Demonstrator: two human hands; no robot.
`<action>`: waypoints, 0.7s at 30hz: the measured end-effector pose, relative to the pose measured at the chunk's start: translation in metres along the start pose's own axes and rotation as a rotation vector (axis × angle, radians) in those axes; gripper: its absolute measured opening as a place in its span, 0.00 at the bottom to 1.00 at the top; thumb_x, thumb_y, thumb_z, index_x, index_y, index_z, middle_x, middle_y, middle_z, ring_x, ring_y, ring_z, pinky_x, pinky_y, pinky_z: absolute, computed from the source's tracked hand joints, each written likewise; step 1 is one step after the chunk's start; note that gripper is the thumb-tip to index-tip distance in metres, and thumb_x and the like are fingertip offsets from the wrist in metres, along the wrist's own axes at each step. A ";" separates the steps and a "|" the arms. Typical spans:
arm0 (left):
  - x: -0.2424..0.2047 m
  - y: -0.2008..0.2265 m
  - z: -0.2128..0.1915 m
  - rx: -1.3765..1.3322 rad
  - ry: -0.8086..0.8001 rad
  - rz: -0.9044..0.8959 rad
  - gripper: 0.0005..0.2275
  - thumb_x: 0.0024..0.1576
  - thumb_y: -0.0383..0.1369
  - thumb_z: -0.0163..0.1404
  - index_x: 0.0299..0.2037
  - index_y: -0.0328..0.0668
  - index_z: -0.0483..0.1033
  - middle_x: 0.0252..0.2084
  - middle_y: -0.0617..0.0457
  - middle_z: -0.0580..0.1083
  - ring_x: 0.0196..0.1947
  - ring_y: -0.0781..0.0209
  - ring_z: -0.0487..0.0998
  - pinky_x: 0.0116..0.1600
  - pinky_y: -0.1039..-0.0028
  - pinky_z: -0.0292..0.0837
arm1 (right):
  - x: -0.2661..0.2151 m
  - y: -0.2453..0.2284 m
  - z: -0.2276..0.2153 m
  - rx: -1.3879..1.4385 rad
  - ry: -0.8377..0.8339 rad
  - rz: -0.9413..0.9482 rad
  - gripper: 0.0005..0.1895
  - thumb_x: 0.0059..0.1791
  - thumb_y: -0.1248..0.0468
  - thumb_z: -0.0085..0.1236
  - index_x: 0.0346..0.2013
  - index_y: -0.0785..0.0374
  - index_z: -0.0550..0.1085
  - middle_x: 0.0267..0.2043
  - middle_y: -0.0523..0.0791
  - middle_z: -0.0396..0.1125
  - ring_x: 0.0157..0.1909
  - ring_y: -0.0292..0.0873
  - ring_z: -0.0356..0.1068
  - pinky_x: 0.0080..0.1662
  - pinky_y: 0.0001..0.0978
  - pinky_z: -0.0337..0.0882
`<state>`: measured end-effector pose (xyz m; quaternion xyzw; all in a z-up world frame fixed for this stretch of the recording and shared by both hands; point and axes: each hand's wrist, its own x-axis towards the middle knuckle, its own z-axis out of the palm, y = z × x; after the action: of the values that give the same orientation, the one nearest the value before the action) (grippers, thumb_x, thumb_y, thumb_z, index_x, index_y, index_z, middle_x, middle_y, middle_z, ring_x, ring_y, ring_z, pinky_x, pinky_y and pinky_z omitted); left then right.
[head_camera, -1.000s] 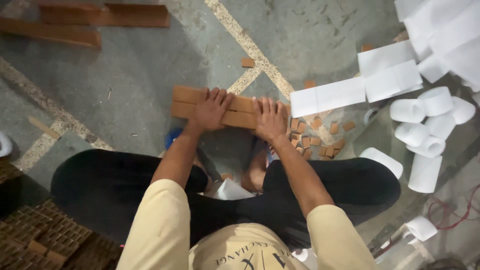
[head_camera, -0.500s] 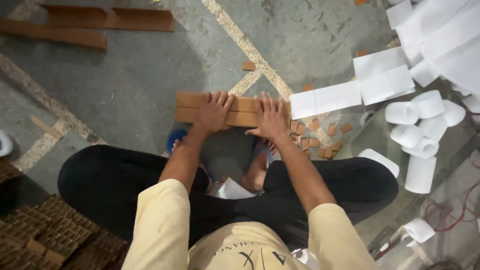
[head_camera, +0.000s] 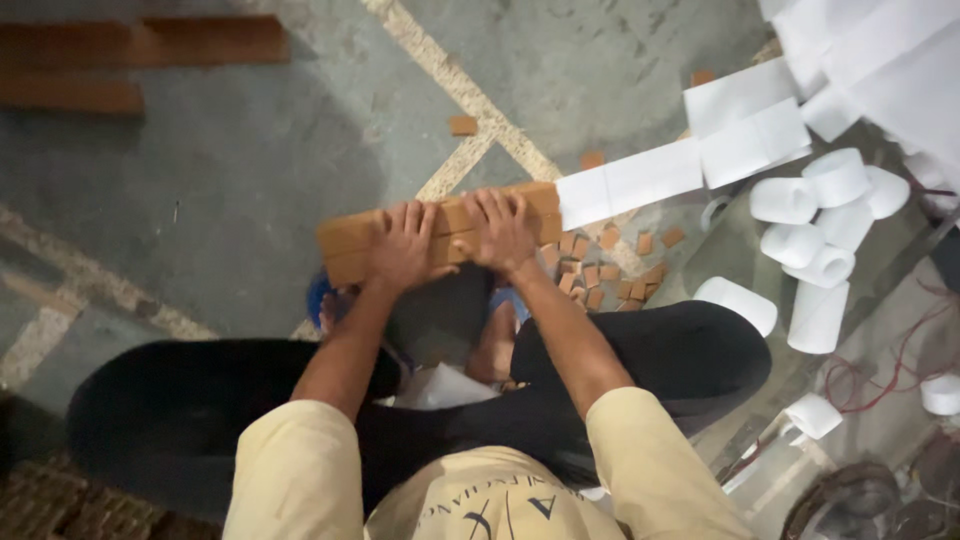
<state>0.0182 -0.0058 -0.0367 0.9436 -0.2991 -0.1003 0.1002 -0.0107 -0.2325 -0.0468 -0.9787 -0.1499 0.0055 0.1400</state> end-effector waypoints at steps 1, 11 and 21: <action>0.003 0.000 0.001 0.008 0.010 0.010 0.53 0.37 0.73 0.51 0.68 0.40 0.61 0.62 0.44 0.65 0.63 0.47 0.63 0.62 0.44 0.53 | 0.000 0.000 -0.002 0.016 0.038 0.002 0.43 0.54 0.30 0.36 0.68 0.60 0.64 0.65 0.49 0.61 0.70 0.51 0.58 0.68 0.62 0.52; 0.001 0.001 0.007 0.071 0.074 0.003 0.52 0.43 0.75 0.44 0.70 0.41 0.61 0.62 0.44 0.66 0.63 0.48 0.63 0.64 0.44 0.52 | 0.018 0.001 -0.020 0.166 -0.078 0.162 0.50 0.50 0.26 0.33 0.73 0.59 0.58 0.66 0.50 0.62 0.69 0.52 0.58 0.67 0.63 0.48; -0.002 0.002 0.006 0.069 0.015 0.000 0.50 0.44 0.74 0.45 0.68 0.41 0.63 0.61 0.44 0.67 0.62 0.47 0.64 0.64 0.46 0.53 | -0.012 0.018 0.013 -0.051 0.015 0.208 0.40 0.56 0.33 0.34 0.73 0.57 0.59 0.71 0.47 0.60 0.76 0.48 0.54 0.70 0.69 0.43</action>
<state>0.0142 -0.0064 -0.0415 0.9472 -0.3017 -0.0830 0.0697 -0.0175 -0.2486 -0.0640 -0.9923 -0.0463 0.0087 0.1149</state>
